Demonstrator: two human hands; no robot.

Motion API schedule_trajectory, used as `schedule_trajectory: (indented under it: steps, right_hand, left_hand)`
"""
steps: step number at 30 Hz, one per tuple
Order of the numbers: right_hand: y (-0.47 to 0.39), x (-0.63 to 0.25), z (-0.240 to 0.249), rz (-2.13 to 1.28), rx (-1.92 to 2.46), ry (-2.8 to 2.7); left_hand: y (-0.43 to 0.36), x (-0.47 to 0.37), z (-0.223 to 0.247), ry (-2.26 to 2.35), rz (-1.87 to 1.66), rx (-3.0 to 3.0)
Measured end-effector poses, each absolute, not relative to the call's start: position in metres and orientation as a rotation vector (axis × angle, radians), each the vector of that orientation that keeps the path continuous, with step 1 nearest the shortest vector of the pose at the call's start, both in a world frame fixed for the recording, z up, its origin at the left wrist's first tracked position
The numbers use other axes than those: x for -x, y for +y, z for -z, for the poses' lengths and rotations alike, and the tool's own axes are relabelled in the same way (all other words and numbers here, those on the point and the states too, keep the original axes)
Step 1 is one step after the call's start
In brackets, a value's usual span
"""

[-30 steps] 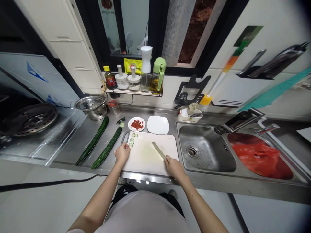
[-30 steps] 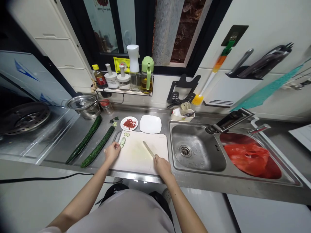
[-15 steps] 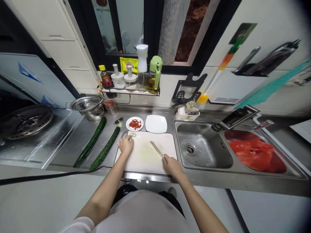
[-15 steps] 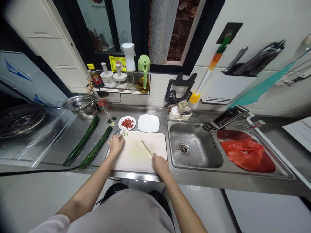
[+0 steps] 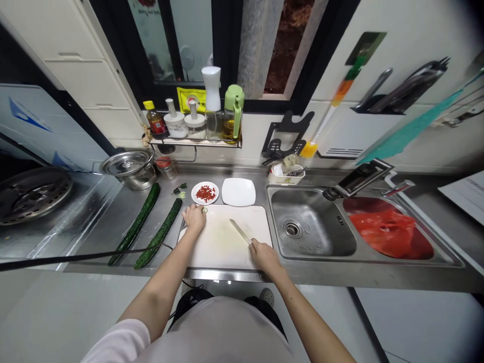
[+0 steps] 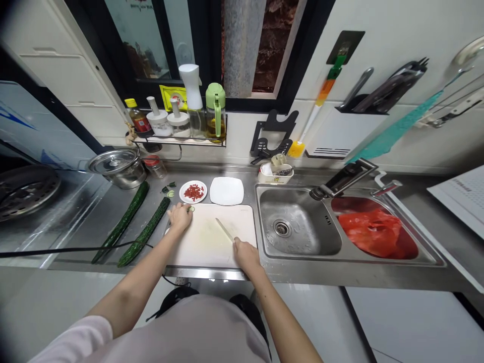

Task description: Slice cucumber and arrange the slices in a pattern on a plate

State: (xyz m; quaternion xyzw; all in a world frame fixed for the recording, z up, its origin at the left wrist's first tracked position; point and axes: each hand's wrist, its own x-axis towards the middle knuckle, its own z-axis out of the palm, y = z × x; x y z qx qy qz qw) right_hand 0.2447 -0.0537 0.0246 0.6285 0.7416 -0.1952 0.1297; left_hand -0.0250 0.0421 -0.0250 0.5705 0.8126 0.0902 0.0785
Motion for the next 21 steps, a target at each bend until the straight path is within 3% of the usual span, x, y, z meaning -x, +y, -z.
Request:
schedule_trajectory:
  steps: [12,21]
  right_hand:
    - [-0.052,-0.245,-0.022,0.56,-1.822,2.141]
    - [-0.051,-0.244,-0.024,0.537,-1.804,2.137]
  left_hand:
    - [0.027,0.009,0.017,2.139,-0.532,-1.343]
    - [-0.005,-0.021,0.033,2.005,-0.465,-1.417]
